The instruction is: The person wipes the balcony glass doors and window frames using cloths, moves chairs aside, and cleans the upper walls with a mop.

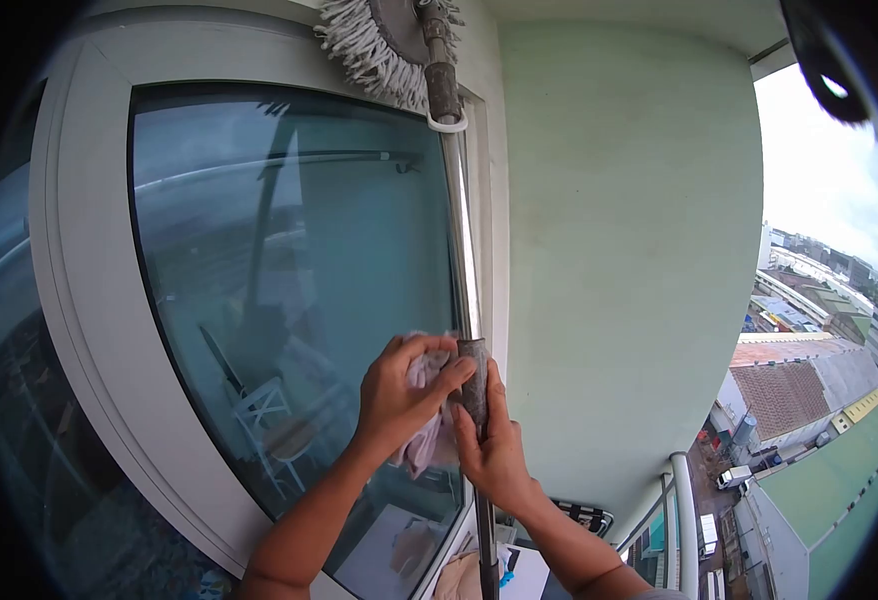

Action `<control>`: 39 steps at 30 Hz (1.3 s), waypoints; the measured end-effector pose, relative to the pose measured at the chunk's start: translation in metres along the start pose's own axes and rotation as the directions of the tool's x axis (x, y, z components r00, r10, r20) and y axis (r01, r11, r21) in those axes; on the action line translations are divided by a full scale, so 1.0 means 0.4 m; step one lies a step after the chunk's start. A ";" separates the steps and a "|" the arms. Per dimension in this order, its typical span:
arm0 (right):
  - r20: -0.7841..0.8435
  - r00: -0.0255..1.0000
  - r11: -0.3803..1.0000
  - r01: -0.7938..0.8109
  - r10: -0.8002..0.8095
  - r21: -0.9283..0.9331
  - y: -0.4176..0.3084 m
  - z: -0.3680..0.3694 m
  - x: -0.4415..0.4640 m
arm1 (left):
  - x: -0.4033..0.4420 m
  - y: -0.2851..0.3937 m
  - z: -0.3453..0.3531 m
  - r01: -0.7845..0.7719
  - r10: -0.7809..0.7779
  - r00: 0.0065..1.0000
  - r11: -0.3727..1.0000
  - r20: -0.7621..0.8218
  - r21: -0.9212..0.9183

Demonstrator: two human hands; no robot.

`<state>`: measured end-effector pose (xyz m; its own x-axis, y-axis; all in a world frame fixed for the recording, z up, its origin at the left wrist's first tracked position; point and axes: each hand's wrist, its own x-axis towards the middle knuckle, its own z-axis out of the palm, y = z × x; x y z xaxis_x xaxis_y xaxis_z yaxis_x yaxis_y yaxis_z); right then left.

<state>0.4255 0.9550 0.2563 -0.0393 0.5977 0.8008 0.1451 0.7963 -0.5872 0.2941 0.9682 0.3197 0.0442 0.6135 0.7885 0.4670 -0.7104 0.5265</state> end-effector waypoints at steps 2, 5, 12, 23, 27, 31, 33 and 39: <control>0.043 0.997 0.998 -0.068 0.069 -0.014 -0.039 -0.013 0.005 | 0.076 0.071 0.032 -0.005 0.004 1.000 0.999 0.031 0.049; 0.043 0.999 1.000 0.000 0.000 -0.019 -0.027 -0.033 0.034 | 0.150 0.064 0.071 0.157 -0.158 0.987 0.987 0.033 0.029; 0.231 0.970 0.996 -0.082 0.071 0.037 0.003 -0.072 -0.172 | 0.314 0.065 0.096 0.109 -0.115 0.982 0.993 -0.153 -0.050; -0.033 0.989 0.989 -0.145 0.146 0.021 0.031 -0.130 0.137 | 0.420 0.149 0.022 0.086 -0.044 0.982 0.969 -0.183 0.230; -0.057 0.968 0.967 -0.241 0.246 0.080 0.054 -0.173 0.362 | 0.318 0.175 -0.048 0.065 -0.032 0.981 0.984 -0.193 0.166; -0.041 0.965 0.958 -0.251 0.259 0.141 0.105 -0.202 0.545 | 0.284 0.148 -0.094 -0.035 0.054 0.978 0.995 -0.200 0.096; -0.051 0.963 0.958 -0.255 0.263 0.129 0.131 -0.205 0.605 | 0.275 0.145 -0.101 -0.008 0.032 0.979 0.993 -0.201 0.121; -0.014 0.967 0.954 -0.249 0.254 0.164 0.107 -0.187 0.492 | 0.276 0.135 -0.081 0.107 -0.072 0.982 0.973 -0.175 0.205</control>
<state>0.4978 1.0998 0.3977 0.0130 0.7793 0.6266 -0.0144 0.6267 -0.7791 0.2957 0.9864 0.4453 -0.1445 0.5929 0.7922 0.6398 -0.5547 0.5319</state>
